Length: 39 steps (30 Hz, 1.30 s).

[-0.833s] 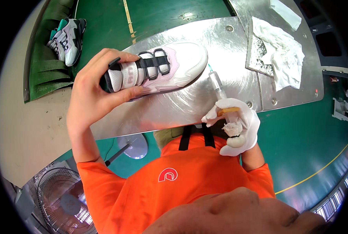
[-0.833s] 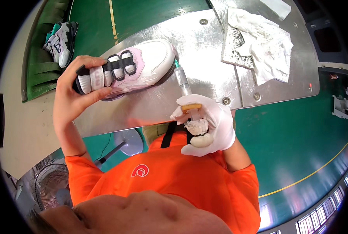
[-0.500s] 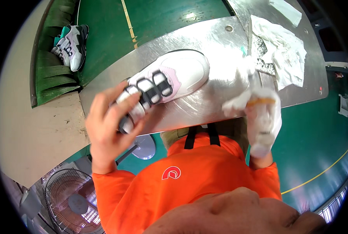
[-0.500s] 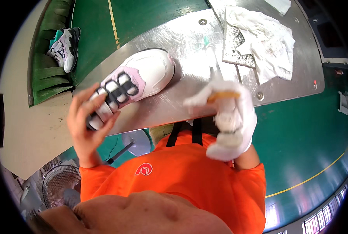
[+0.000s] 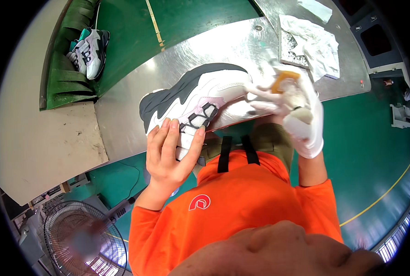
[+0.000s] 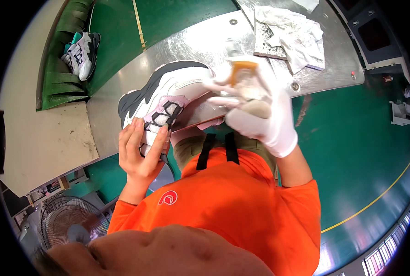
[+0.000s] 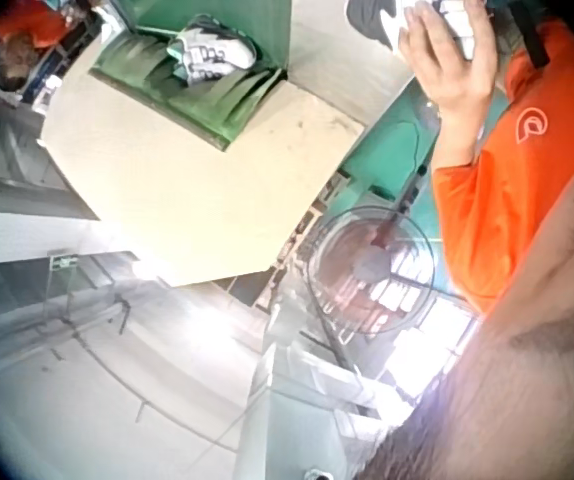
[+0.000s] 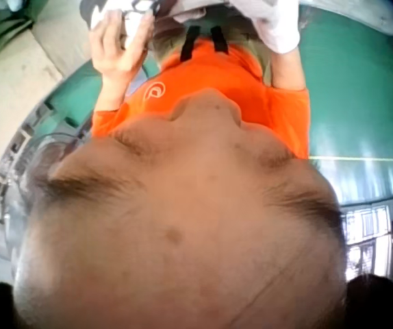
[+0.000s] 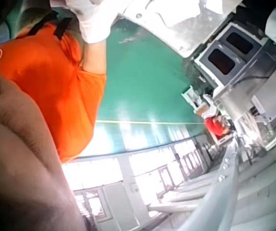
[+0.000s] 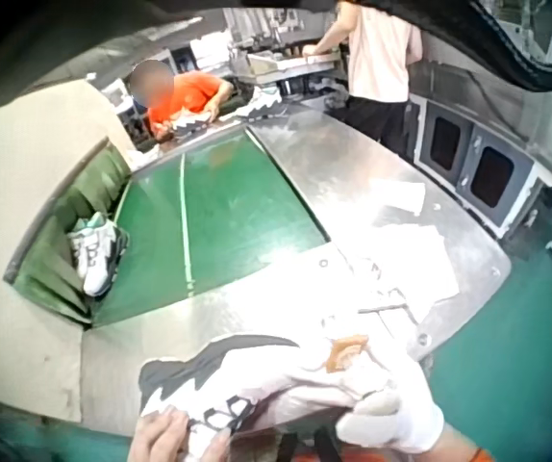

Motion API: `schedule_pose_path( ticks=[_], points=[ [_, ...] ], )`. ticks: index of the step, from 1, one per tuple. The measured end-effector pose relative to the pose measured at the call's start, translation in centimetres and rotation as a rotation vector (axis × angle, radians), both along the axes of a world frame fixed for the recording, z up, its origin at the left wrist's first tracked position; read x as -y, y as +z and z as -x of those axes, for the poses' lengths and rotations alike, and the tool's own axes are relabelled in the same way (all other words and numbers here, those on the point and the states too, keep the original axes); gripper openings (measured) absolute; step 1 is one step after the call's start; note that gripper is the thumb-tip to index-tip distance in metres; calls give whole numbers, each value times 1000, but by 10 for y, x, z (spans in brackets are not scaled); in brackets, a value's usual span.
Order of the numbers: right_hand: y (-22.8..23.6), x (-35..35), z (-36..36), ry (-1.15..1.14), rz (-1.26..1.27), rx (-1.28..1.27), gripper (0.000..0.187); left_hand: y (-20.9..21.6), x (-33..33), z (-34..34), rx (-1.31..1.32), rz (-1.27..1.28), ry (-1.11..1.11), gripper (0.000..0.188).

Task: The person uses a small brush to clean the upper and side panels of a white and pink sneaker. They rotate the shoe to access different areas and occasionally wipe the surface with a cloth. The task is performed on a metal table in a workshop setting.

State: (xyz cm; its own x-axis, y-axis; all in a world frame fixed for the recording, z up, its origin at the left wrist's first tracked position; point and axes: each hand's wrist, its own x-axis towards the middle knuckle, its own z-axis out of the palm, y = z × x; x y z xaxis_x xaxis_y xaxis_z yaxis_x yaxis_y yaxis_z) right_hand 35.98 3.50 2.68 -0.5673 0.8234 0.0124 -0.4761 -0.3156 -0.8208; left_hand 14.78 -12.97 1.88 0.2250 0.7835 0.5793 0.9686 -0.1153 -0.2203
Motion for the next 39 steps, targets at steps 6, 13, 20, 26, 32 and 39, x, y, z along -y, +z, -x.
schedule_pose_path(
  ticks=[6,13,20,26,32,39],
  points=[
    [-7,-5,-48,-138,-44,467,61,-6,5,-5,-28,-34,1,42],
    [-14,37,-55,90,-82,-9,98,-8,7,-5,-36,-21,-22,31],
    [-10,37,-37,113,-23,-25,99,-8,5,-5,-39,-42,-4,40],
    [-6,32,-34,94,-33,40,94,-3,2,-4,-19,6,-25,36],
    [-17,18,-40,249,-113,-95,88,17,-8,4,63,83,-41,42],
    [-31,0,-25,294,-119,-171,87,58,-43,18,317,305,50,46]
  ],
)
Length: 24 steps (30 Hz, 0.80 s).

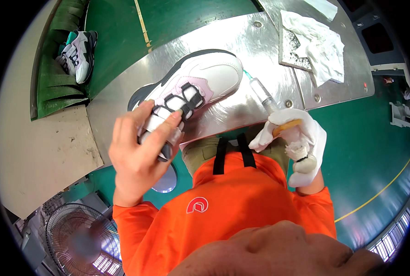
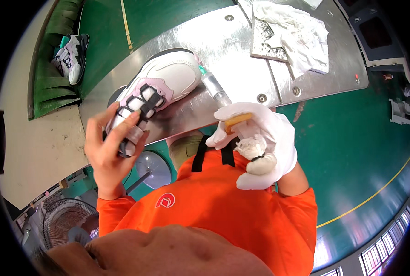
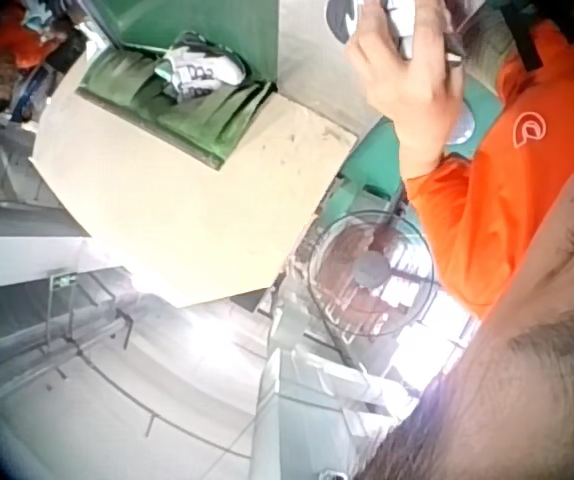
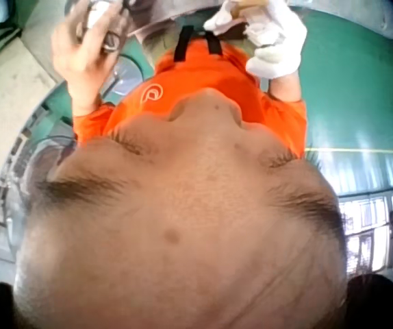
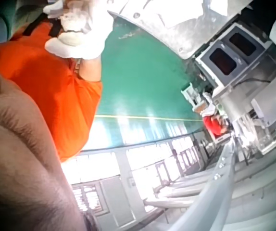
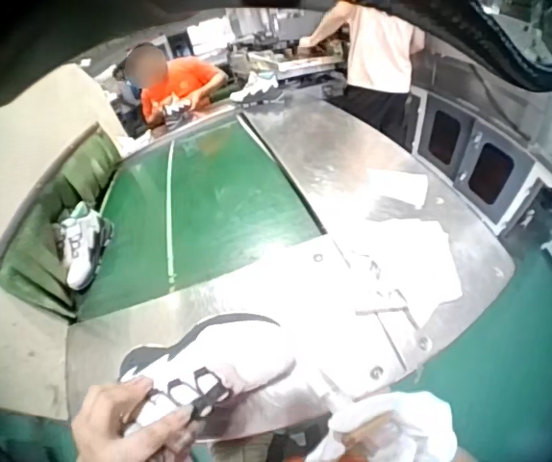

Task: The person uses a small brush to clean the upper and side panels of a white and pink sneaker. They rotate the shoe to access different areas and occasionally wipe the surface with a cloth. The task is performed on a metal table in a workshop setting.

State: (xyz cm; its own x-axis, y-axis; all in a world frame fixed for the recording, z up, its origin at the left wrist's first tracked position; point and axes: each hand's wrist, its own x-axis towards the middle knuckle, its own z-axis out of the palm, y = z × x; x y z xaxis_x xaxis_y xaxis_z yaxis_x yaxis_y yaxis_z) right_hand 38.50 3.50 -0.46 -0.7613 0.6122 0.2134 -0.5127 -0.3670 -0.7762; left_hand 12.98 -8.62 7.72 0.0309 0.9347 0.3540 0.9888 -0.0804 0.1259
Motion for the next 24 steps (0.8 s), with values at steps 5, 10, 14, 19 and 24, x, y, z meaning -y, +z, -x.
schedule_pose_path(
  ticks=[5,10,14,19,24],
  points=[
    [-17,-13,14,1,-14,25,85,23,-42,30,230,243,-26,48],
    [-25,-18,24,35,-38,189,79,22,-81,65,429,383,-121,49],
    [-33,-14,23,29,-55,240,80,35,-106,73,407,610,-179,54],
    [-42,-9,23,27,-27,175,83,60,-137,107,474,972,-462,84],
    [-37,-12,22,39,-51,192,82,38,-188,92,672,1062,-332,76]
  ],
)
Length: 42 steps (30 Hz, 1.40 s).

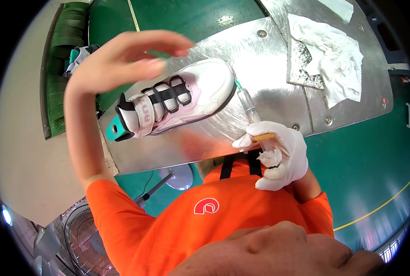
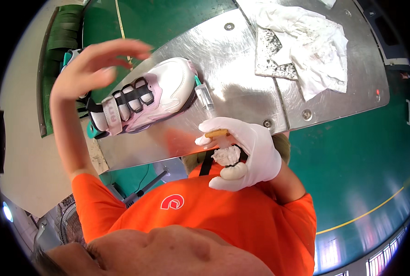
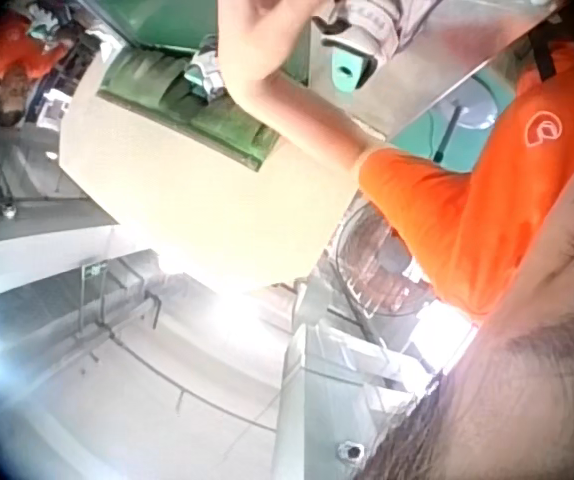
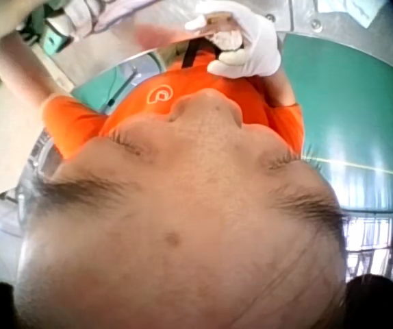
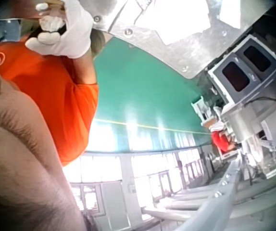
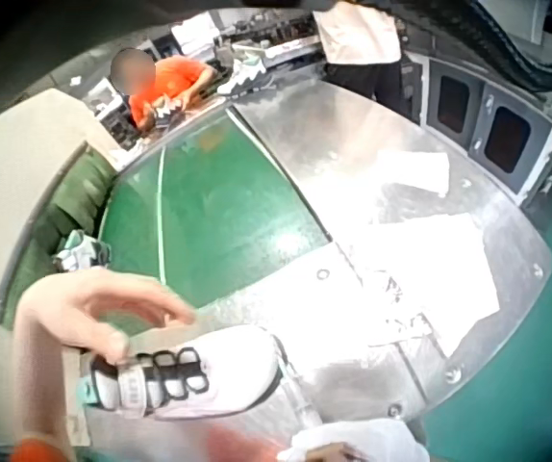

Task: The person uses a small brush to clean the upper and side panels of a white and pink sneaker. They rotate the shoe to access different areas and occasionally wipe the surface with a cloth. The task is performed on a metal table in a workshop setting.

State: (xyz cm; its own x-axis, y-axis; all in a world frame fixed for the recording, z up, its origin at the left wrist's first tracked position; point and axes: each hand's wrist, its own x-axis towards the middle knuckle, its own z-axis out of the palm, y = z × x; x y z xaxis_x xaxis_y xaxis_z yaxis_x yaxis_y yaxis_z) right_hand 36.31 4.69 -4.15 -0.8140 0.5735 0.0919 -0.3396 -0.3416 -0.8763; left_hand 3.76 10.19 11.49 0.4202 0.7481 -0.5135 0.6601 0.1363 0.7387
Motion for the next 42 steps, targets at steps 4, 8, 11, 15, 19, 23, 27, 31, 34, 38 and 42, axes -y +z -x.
schedule_pose_path(
  ticks=[4,8,11,15,19,23,27,31,34,38,42],
  points=[
    [-3,1,2,-58,3,-50,80,-53,-38,-27,-76,14,-192,56],
    [2,-2,2,-52,42,-89,76,-73,-33,-38,-53,22,-192,49],
    [16,-8,-3,-30,117,-97,75,-72,-16,-39,-31,-58,-64,44],
    [41,-24,-10,65,136,-255,79,-32,8,-42,123,-125,103,39],
    [102,-37,1,60,28,-288,79,4,44,-31,377,-363,295,47],
    [139,-53,18,158,-161,-210,77,1,79,-24,572,-626,459,40],
    [156,-54,43,264,-238,-184,77,-11,101,-13,663,-706,584,40],
    [162,-52,60,333,-188,-244,80,-16,113,-3,625,-752,604,51],
    [161,-52,68,388,-98,-282,83,-23,120,3,622,-783,657,51],
    [174,-43,71,324,-5,-167,88,-31,125,7,663,-809,733,52],
    [168,-47,76,326,-17,-134,94,-39,124,10,719,-828,767,54]
  ],
)
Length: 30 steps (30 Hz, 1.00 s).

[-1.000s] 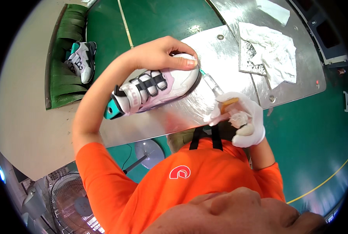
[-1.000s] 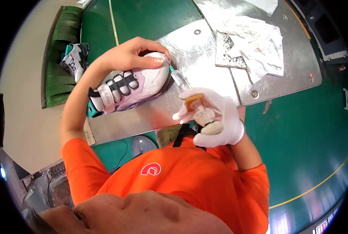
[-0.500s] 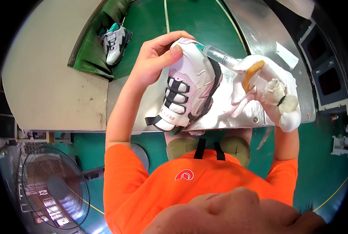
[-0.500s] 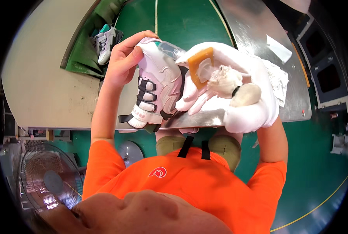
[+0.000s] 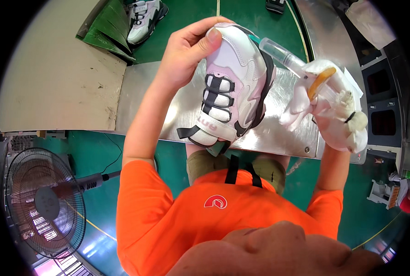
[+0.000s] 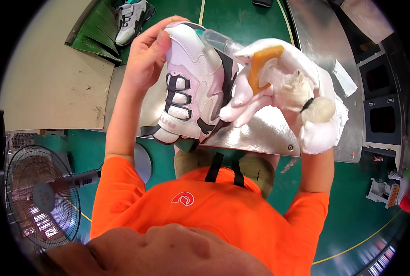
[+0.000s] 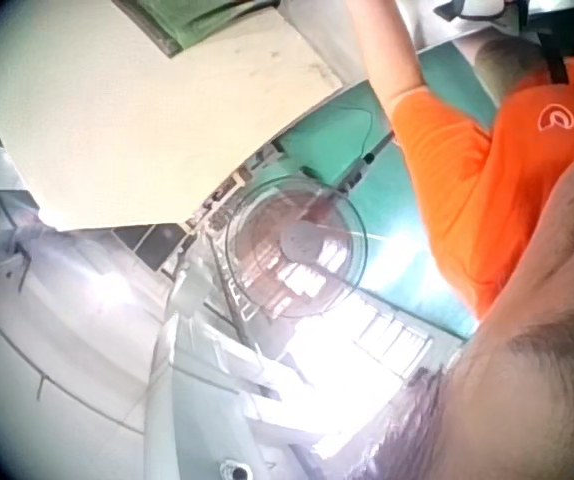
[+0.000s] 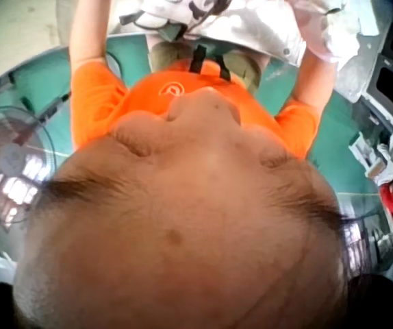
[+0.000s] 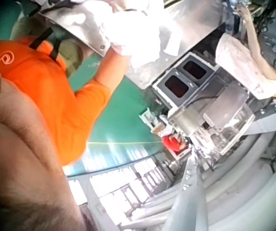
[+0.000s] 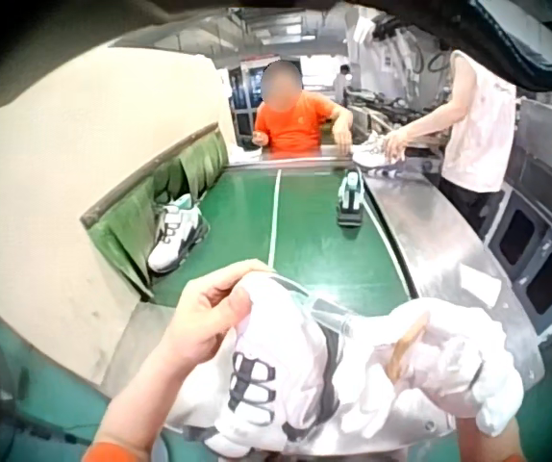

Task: The person uses a small brush to clean the upper and side panels of a white and pink sneaker. They rotate the shoe to access different areas and occasionally wipe the surface with a cloth. The task is performed on a metal table in a workshop setting.

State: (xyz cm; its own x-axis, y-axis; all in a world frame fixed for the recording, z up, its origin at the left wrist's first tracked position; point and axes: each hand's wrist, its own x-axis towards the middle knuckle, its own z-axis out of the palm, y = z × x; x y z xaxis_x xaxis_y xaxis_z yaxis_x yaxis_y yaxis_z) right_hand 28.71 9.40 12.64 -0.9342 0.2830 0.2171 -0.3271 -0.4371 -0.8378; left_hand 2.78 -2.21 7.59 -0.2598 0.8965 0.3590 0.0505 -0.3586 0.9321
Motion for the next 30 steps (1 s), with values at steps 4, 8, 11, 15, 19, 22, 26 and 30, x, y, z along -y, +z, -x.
schedule_pose_path(
  ticks=[4,8,11,15,19,22,26,30],
  points=[
    [-21,-9,11,46,-8,1,94,-15,4,-2,153,-37,94,47],
    [-33,-17,15,32,-131,156,101,-28,4,-8,287,-45,167,43],
    [-55,-16,2,30,-108,38,90,-38,6,-12,347,-35,203,40],
    [-73,-16,6,-17,-46,48,77,-52,7,-12,448,0,298,38],
    [-95,-16,9,12,0,-55,69,-62,7,-11,489,75,416,46],
    [-117,-19,-2,-111,-36,41,67,-66,7,-2,548,135,431,47],
    [-136,-24,-13,-192,-67,144,71,-62,4,-13,584,205,463,50],
    [-130,-21,-16,-147,-13,130,75,-69,5,-7,686,181,320,49]
  ],
)
